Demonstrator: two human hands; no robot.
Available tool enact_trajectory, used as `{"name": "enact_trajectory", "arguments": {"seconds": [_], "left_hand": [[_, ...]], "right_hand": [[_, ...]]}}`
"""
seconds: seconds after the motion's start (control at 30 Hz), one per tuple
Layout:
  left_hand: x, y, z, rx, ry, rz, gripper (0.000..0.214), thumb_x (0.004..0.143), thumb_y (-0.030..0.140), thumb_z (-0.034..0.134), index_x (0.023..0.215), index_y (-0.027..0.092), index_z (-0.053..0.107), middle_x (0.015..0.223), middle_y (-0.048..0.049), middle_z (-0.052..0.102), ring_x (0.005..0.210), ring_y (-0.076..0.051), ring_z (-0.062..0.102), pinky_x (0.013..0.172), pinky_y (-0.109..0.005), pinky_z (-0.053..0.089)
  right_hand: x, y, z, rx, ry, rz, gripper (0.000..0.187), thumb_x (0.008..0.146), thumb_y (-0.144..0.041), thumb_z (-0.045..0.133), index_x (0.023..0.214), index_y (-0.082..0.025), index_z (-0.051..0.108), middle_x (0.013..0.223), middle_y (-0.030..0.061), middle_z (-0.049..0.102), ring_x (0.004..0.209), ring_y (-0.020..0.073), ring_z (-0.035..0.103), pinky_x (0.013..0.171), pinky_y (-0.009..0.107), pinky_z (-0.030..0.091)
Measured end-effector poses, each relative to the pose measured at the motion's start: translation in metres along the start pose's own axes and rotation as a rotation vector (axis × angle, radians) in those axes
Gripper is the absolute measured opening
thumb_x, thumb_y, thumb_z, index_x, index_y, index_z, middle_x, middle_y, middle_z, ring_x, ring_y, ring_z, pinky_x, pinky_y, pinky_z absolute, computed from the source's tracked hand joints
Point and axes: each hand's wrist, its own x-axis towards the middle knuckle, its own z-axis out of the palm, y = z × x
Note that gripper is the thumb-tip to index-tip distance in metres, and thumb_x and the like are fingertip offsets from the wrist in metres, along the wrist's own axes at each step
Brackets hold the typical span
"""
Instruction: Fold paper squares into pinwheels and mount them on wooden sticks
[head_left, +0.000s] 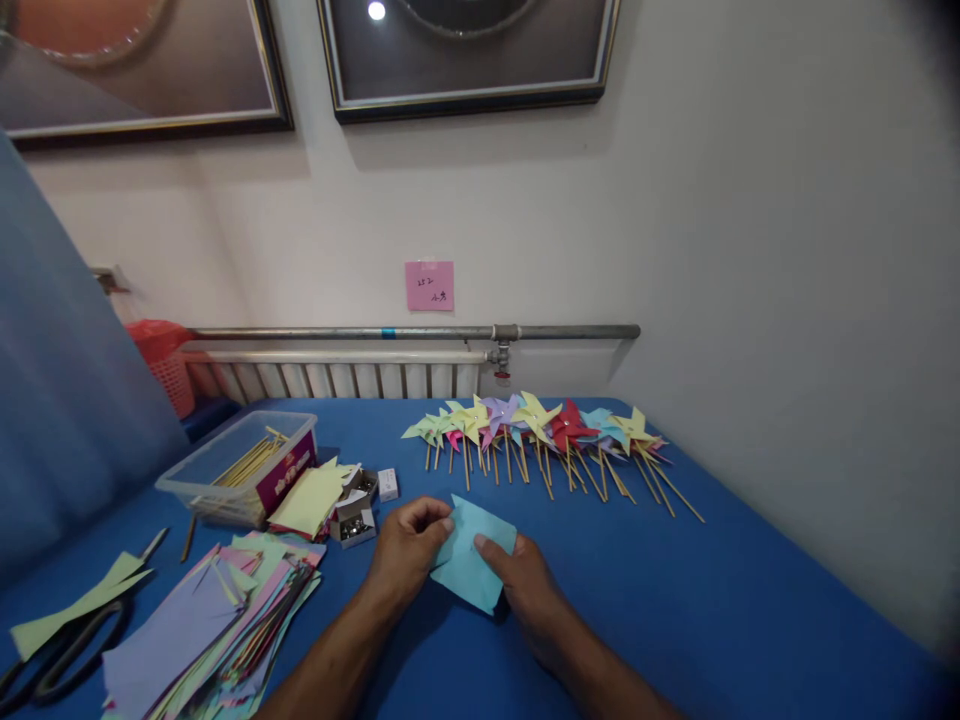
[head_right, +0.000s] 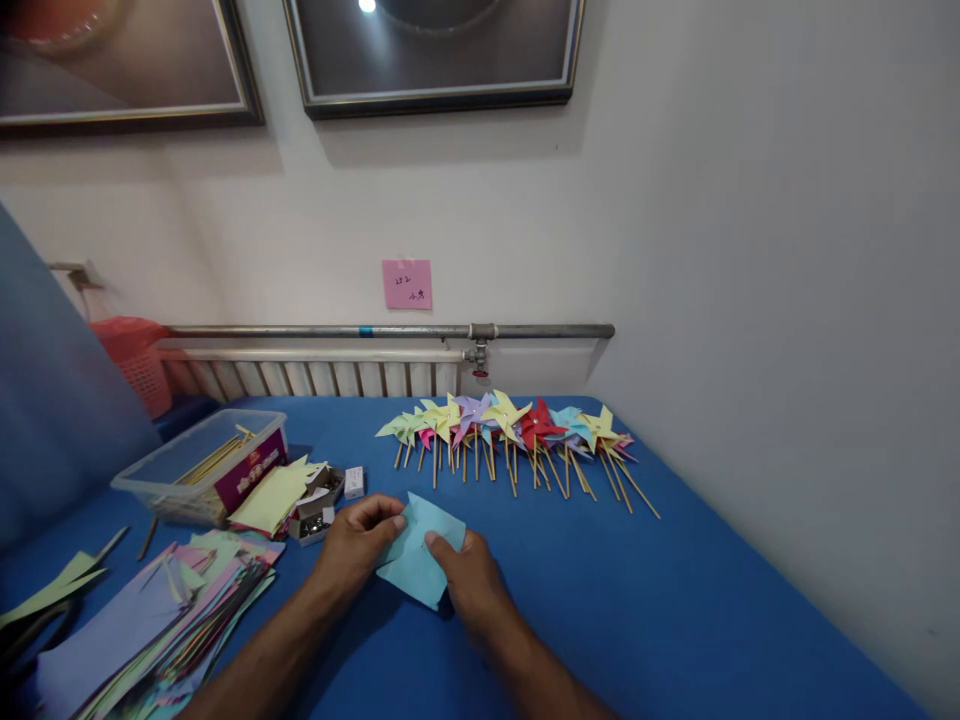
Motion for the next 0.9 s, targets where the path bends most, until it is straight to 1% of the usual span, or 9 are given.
{"name": "enact_trajectory", "arguments": {"seconds": [0.2,0.33,0.47,0.53,0.6,0.7,0.8,0.9], "left_hand": [[-0.001,-0.001,0.0,0.062,0.011,0.027,0.028,0.062,0.043,0.082,0.072,0.017,0.077,0.062,0.0005,0.067,0.058,-0.012,0.053,0.057,-0.025,0.039],[-0.002,-0.001,0.0,0.098,0.01,0.059,0.027,0.064,0.043,0.079,0.072,0.017,0.077,0.063,-0.0002,0.067,0.059,-0.013,0.053,0.058,-0.025,0.038],[-0.004,-0.001,0.0,0.142,-0.008,0.1,0.026,0.068,0.042,0.077,0.076,0.018,0.079,0.065,-0.0002,0.066,0.06,-0.014,0.051,0.058,-0.025,0.037],[-0.005,0.0,0.0,0.176,-0.022,0.136,0.025,0.072,0.042,0.076,0.077,0.018,0.08,0.069,-0.0012,0.067,0.062,-0.014,0.053,0.059,-0.026,0.037],[-0.007,0.001,-0.001,0.216,-0.046,0.191,0.024,0.075,0.04,0.074,0.077,0.018,0.081,0.072,-0.0025,0.067,0.065,-0.015,0.055,0.06,-0.026,0.038],[-0.008,0.003,-0.002,0.253,-0.064,0.264,0.021,0.078,0.038,0.073,0.077,0.019,0.082,0.075,-0.0033,0.068,0.068,-0.016,0.057,0.063,-0.027,0.041],[-0.007,0.003,-0.003,0.259,-0.043,0.286,0.019,0.079,0.035,0.072,0.081,0.019,0.083,0.078,-0.0034,0.069,0.07,-0.017,0.059,0.065,-0.027,0.043],[-0.006,0.002,-0.004,0.257,0.01,0.299,0.018,0.079,0.034,0.071,0.081,0.02,0.083,0.081,-0.0042,0.071,0.075,-0.019,0.063,0.07,-0.028,0.046]], "right_hand": [[-0.004,-0.006,0.001,-0.009,-0.027,0.009,0.06,0.077,-0.075,0.081,0.091,-0.017,0.077,0.078,0.0066,0.078,0.069,0.0221,0.069,0.068,0.032,0.054],[-0.003,-0.006,0.002,0.007,-0.026,0.016,0.057,0.074,-0.071,0.084,0.093,-0.017,0.077,0.078,0.0046,0.077,0.07,0.0206,0.067,0.07,0.031,0.054],[0.0,-0.006,0.003,-0.009,0.022,0.036,0.058,0.069,-0.07,0.086,0.09,-0.017,0.077,0.074,0.0044,0.076,0.067,0.021,0.066,0.067,0.032,0.052],[-0.003,-0.011,0.004,0.01,0.013,0.033,0.057,0.07,-0.068,0.087,0.093,-0.016,0.078,0.076,0.005,0.077,0.068,0.0214,0.067,0.068,0.032,0.052],[-0.007,-0.018,0.005,0.038,-0.027,0.018,0.055,0.074,-0.066,0.087,0.097,-0.016,0.08,0.079,0.0054,0.079,0.07,0.0214,0.068,0.071,0.033,0.053],[-0.013,-0.026,0.007,0.079,-0.048,0.007,0.052,0.075,-0.064,0.088,0.097,-0.017,0.081,0.08,0.0056,0.079,0.071,0.0214,0.068,0.071,0.033,0.053],[-0.012,-0.026,0.009,0.08,-0.026,0.033,0.053,0.071,-0.063,0.09,0.094,-0.017,0.08,0.08,0.0061,0.079,0.071,0.0222,0.068,0.071,0.033,0.053],[-0.005,-0.017,0.008,0.04,0.033,0.052,0.054,0.067,-0.064,0.09,0.089,-0.017,0.078,0.074,0.0048,0.077,0.067,0.0218,0.067,0.068,0.033,0.053]]}}
